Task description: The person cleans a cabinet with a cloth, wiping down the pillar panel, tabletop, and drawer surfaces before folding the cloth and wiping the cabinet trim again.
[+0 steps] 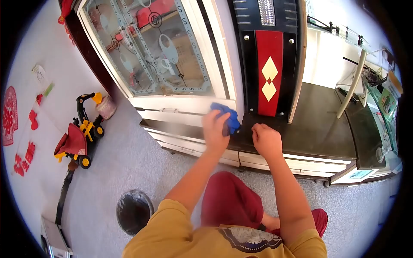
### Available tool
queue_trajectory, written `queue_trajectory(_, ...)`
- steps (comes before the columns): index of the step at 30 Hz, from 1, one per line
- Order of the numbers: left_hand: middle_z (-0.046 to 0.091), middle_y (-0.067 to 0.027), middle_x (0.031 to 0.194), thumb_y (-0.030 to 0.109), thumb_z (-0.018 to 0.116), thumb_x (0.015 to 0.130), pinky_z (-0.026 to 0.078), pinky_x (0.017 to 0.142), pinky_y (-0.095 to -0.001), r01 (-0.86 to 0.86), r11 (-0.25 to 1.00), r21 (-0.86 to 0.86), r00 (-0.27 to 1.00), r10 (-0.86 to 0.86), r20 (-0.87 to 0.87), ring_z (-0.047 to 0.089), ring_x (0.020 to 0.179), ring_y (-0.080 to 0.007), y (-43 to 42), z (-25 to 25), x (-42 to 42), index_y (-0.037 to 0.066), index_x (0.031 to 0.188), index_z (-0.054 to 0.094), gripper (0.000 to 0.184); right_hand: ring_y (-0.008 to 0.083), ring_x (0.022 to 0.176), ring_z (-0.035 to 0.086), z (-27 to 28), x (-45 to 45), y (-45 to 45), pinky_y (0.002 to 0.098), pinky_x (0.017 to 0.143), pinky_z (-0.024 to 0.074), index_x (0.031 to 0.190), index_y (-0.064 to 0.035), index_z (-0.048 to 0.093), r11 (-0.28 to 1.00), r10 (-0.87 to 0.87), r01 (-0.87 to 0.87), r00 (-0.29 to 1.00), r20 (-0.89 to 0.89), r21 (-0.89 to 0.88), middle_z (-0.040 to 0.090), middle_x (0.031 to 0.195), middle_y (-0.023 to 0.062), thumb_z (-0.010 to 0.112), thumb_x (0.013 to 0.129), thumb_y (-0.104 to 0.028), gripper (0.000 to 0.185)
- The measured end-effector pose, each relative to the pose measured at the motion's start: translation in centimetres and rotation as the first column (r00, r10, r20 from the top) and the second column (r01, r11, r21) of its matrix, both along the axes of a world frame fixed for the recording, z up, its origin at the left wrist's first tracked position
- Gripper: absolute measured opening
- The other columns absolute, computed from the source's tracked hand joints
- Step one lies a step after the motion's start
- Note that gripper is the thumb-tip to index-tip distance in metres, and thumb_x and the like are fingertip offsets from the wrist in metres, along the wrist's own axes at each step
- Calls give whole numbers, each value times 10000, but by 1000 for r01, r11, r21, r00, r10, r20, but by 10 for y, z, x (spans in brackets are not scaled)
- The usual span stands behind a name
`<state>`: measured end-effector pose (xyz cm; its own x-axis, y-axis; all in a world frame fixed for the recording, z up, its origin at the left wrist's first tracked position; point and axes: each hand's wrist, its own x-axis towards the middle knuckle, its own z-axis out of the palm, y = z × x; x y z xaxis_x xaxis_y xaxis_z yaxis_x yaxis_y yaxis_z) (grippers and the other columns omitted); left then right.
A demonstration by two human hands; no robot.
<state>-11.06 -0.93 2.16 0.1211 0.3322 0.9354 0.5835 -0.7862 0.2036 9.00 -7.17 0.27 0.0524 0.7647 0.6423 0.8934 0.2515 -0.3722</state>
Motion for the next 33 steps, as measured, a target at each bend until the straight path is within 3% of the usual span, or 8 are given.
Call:
queue_trajectory(3, 590, -162, 1345, -133, 722, 672, 448, 1053, -501, 17, 998, 59, 997, -21, 73, 552, 1218, -424, 1, 58, 12, 132, 1289, 689, 672, 367, 799, 701, 3, 1, -1, 494, 690, 573, 889, -86, 640, 1000, -3, 3, 1000, 14, -1, 678, 861, 129, 665, 941, -127, 71)
queue_trajectory(10, 577, -150, 1363, -187, 723, 644, 432, 1149, -468, -72, 970, 233, 987, 35, 159, 543, 1320, -401, 20, 203, 24, 120, 1227, 708, 659, 349, 801, 698, 5, 0, -3, 473, 690, 576, 895, -86, 658, 1000, -6, 6, 1000, 19, -14, 666, 839, 116, 687, 949, -151, 90)
queue_trajectory(13, 608, -147, 1292, -168, 738, 690, 447, 1129, -459, -96, 953, 286, 986, 53, 156, 573, 1275, -385, 23, 273, 22, 96, 1197, 715, 572, 348, 806, 699, 2, 1, -2, 472, 697, 579, 905, -87, 667, 1000, 10, -10, 1000, 13, 15, 668, 850, 114, 687, 954, -149, 82)
queue_trajectory(17, 623, -103, 1270, 7, 820, 780, 500, 1004, -464, -165, 871, 463, 980, 91, 180, 586, 1165, -384, 46, 352, 19, 129, 1170, 718, 421, 347, 819, 702, 2, 1, -3, 474, 705, 580, 919, -86, 676, 1000, 9, -9, 1000, 14, 2, 672, 863, 114, 689, 953, -148, 72)
queue_trajectory(20, 642, -124, 1269, 19, 794, 834, 478, 1066, -459, -167, 892, 420, 973, 80, 218, 586, 1237, -382, 38, 359, 25, 87, 1167, 705, 351, 349, 826, 703, 2, 1, -3, 477, 709, 580, 921, -86, 678, 1000, 0, 0, 1000, 18, -6, 674, 868, 116, 686, 954, -147, 70)
queue_trajectory(22, 624, -123, 1292, -33, 806, 776, 478, 1067, -467, -187, 905, 383, 974, 122, 189, 577, 1239, -392, 32, 341, 24, 96, 1179, 686, 440, 351, 830, 703, 1, 1, -3, 478, 711, 580, 920, -87, 679, 1000, -9, 9, 1000, 20, -11, 675, 869, 118, 685, 955, -147, 70)
queue_trajectory(27, 608, -160, 1296, -91, 805, 664, 478, 1033, -502, -172, 918, 358, 985, 161, 61, 566, 1204, -430, 28, 257, 16, 94, 1211, 646, 599, 360, 813, 704, -1, 3, -2, 488, 701, 582, 914, -87, 682, 1000, 18, -18, 1000, 1, 18, 682, 868, 119, 697, 945, -154, 75)
queue_trajectory(33, 632, -143, 1277, -86, 778, 693, 496, 980, -494, -90, 959, 268, 991, 114, -75, 593, 1145, -414, 22, 143, 4, 106, 1200, 665, 554, 367, 803, 707, -2, 3, -1, 496, 694, 584, 922, -88, 694, 999, 11, -12, 1000, 8, 31, 690, 867, 123, 706, 930, -147, 60)
